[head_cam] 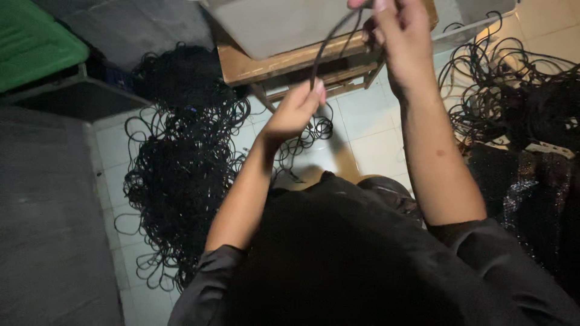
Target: The person winds a long cable into a coil by hand and places it into a white plastic bin on a wooden stool.
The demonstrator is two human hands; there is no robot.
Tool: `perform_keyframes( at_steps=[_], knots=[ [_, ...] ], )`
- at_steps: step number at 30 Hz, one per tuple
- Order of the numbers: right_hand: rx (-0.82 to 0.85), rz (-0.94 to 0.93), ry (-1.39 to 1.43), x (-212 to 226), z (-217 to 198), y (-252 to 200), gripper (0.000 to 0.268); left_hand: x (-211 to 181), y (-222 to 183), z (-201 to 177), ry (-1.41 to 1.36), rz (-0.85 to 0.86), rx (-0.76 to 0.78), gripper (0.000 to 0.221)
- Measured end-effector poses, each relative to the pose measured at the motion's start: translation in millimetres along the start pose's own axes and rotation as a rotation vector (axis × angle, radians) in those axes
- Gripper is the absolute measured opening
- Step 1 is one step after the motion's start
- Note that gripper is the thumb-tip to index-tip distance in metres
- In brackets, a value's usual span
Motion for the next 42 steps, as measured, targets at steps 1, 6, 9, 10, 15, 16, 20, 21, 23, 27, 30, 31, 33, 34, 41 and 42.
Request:
perform_keyframes(
  at_steps=[1, 6, 9, 10, 15, 16, 20, 21, 23, 27, 30, 31, 33, 34, 41, 42],
  knots=[
    [0.016, -0.003, -0.121, -3, 0, -1, 0.032, -13, 1, 0, 0.013, 0.045, -0.019, 0.034],
    [0.2, 0.268, 0.009, -36, 30, -23, 0.032, -64, 16, 8, 0.191, 0.041, -0.031, 0.029],
    [0.175, 0.291, -0.073, -34, 24, -28, 0.029, -67, 23, 12, 0.108, 0.111, -0.031, 0.028],
    [0.19, 0.193, -0.146, -27, 22, -21, 0.027, -61, 26, 14, 0.02, 0.115, -0.001, 0.027],
    [-0.021, 0.012, -0.186, -16, -7, -16, 0.026, 5, 28, 15, 0.239, 0.019, 0.113, 0.033],
    [-0.074, -0.023, -0.177, -13, -14, -13, 0.027, 14, 31, 17, 0.214, 0.001, 0.117, 0.034],
    [-0.039, 0.042, -0.043, -15, -12, -13, 0.028, 11, 30, 25, 0.159, -0.047, 0.103, 0.034],
    [0.084, -0.088, -0.109, -7, 0, -15, 0.027, 1, 30, 27, 0.158, -0.045, 0.091, 0.033],
    [0.171, 0.02, -0.064, -14, 10, -19, 0.026, -16, 22, 26, 0.278, -0.019, 0.05, 0.032],
    [0.021, 0.391, 0.041, -39, 6, -27, 0.026, -13, 26, 24, 0.244, 0.066, -0.029, 0.028],
    [-0.068, 0.304, 0.135, -29, -6, -24, 0.024, 26, 22, 34, -0.03, -0.043, 0.074, 0.028],
    [-0.09, 0.283, 0.212, -25, -10, -23, 0.023, 35, 23, 33, 0.072, -0.084, 0.067, 0.03],
    [-0.056, 0.294, 0.168, -25, -10, -23, 0.021, 45, 16, 31, 0.273, -0.182, 0.053, 0.032],
    [-0.041, 0.301, 0.146, -27, -10, -23, 0.019, 38, 16, 30, 0.263, -0.125, 0.027, 0.032],
    [0.15, 0.284, 0.033, -43, 10, -20, 0.022, 7, 14, 25, 0.025, 0.059, 0.002, 0.028],
    [0.06, 0.267, 0.049, -39, 5, -18, 0.02, 10, 11, 27, -0.051, 0.069, 0.025, 0.026]
  ],
)
Point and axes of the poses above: each hand's wrist, its own y-axis towards the middle knuckle, its own z-axis out of the palm, x = y × z, the point moved 7 cm from there along y, towards the middle knuckle, and after that the axes turned 9 degrees about y, right-handed, at the moved point
